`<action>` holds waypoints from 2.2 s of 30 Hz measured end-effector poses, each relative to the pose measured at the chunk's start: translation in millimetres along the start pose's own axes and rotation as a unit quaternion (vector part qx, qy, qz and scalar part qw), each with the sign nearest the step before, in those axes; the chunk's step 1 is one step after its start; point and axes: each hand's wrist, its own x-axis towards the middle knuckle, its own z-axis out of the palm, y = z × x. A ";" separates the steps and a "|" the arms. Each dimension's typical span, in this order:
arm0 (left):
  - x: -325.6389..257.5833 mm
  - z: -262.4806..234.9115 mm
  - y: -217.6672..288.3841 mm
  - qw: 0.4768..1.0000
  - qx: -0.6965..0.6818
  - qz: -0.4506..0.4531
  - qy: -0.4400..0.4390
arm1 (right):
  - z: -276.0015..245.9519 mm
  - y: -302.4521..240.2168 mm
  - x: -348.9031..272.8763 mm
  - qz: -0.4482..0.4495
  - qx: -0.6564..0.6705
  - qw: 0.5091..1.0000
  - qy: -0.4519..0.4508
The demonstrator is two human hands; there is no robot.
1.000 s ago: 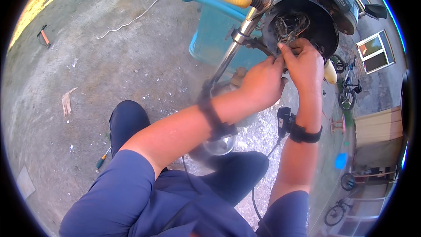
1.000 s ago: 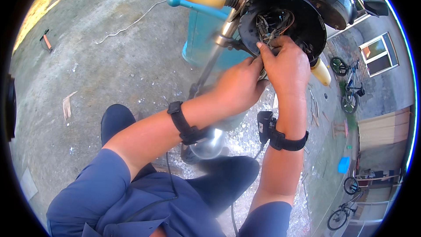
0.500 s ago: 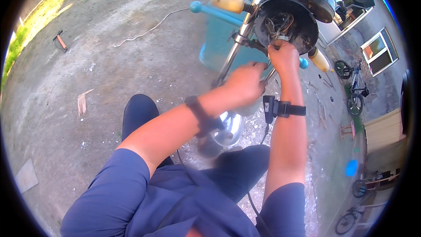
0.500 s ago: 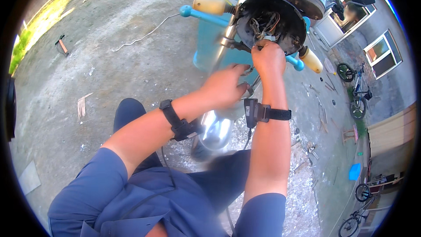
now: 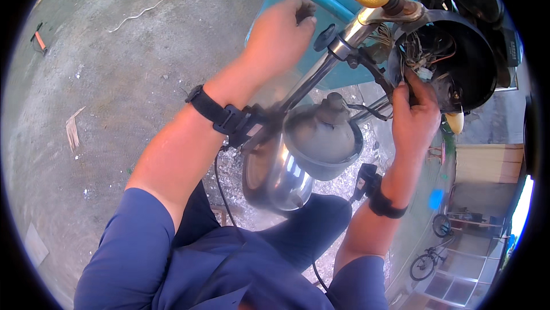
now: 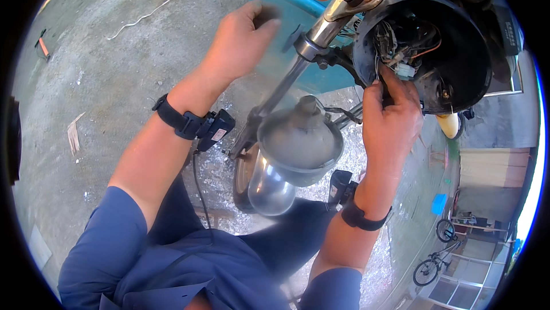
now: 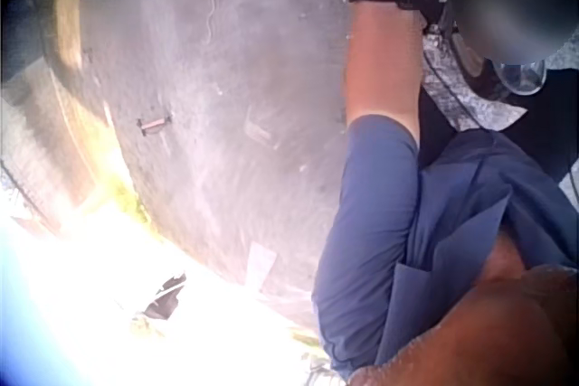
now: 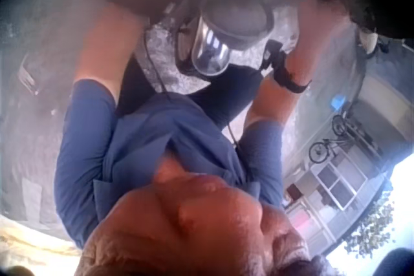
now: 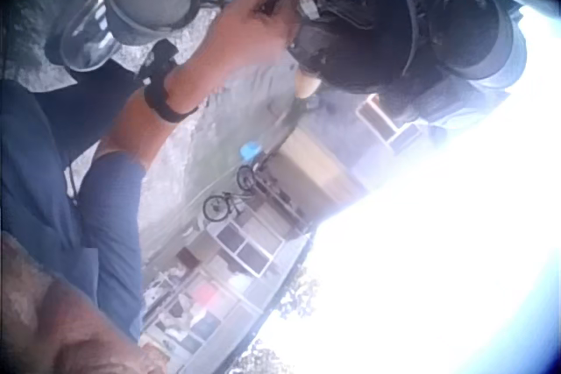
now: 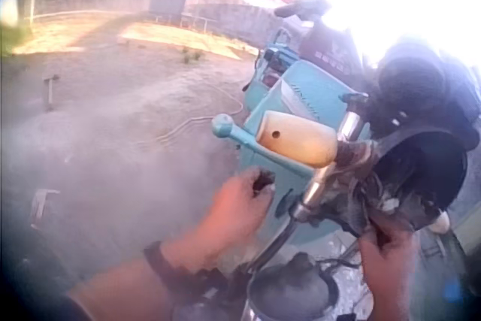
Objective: The person removes the headlight cover from a motorcycle and handles the internal wiring and bulb socket by hand.
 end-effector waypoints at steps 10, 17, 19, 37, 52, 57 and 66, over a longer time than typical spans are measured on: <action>66.8 29.4 -22.8 0.944 -0.252 -0.054 -0.204 | 3.2 13.3 4.3 0.013 0.045 0.999 0.011; 80.5 43.1 -21.7 0.880 -0.329 -0.127 -0.317 | 0.3 5.3 2.0 0.032 0.025 0.999 0.014; 78.8 46.4 -18.7 0.889 -0.291 -0.106 -0.336 | -1.8 4.1 -0.7 0.054 0.001 0.998 0.020; 71.6 42.9 -7.1 0.860 -0.392 -0.155 -0.288 | -5.5 8.4 -5.4 0.143 0.137 0.979 0.041; 66.8 62.9 -35.8 0.860 -0.417 -0.130 -0.265 | -12.4 11.6 -27.1 0.104 0.177 0.978 0.047; 54.8 44.2 -25.6 0.864 -0.420 -0.199 -0.196 | -17.5 24.5 -48.5 0.162 0.226 0.960 0.015; 31.2 20.9 -12.2 0.934 -0.313 -0.165 -0.050 | -4.8 51.2 -71.3 0.214 0.324 0.919 -0.071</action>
